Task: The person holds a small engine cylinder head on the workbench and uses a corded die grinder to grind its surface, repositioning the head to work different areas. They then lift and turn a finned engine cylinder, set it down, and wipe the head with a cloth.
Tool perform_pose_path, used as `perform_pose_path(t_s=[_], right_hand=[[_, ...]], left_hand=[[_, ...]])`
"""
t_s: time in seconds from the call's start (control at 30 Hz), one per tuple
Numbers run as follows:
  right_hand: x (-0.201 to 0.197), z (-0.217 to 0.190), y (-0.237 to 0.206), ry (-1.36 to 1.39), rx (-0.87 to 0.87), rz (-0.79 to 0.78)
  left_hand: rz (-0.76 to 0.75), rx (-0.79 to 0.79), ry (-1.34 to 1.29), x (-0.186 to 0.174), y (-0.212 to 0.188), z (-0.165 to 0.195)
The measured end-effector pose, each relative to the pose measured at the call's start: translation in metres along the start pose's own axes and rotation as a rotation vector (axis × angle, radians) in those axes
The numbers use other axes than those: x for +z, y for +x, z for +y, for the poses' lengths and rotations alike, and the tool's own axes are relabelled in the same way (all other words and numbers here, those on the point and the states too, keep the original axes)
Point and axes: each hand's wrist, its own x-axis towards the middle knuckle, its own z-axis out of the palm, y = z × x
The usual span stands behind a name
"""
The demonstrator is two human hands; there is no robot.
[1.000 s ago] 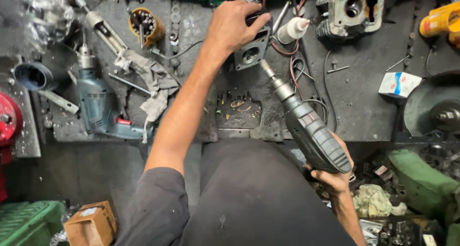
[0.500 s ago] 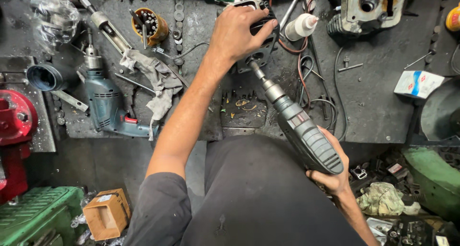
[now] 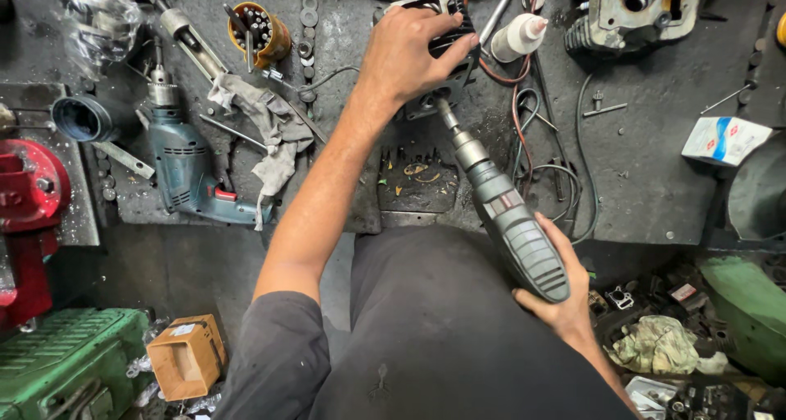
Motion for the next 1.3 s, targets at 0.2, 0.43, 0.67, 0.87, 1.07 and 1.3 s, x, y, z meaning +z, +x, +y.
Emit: perform_pose_path(t_s=[0.2,0.43,0.67,0.87,1.07,1.3], right_hand=[[0.018,-0.008,-0.002,-0.115,-0.031,0.045],[0.022,-0.013,0.005,-0.145,-0.100,0.054],[0.025,-0.003,0.015,-0.137,-0.023,0.049],[0.011,0.012,0.012,-0.086,-0.105,-0.001],[0.009,0.017,0.011,-0.087,-0.098,-0.031],[0.011,0.009,0.012,-0.083,-0.078,-0.018]], left_hand=[[-0.004,-0.023,0.031,0.004,0.002,-0.002],[-0.012,-0.016,0.026,0.004,0.001,-0.001],[0.002,-0.035,0.040,0.009,0.001,0.001],[0.007,-0.043,0.009,0.007,0.004,-0.012],[-0.001,-0.008,0.003,0.007,0.002,-0.013],[-0.003,-0.022,-0.012,0.008,0.003,-0.013]])
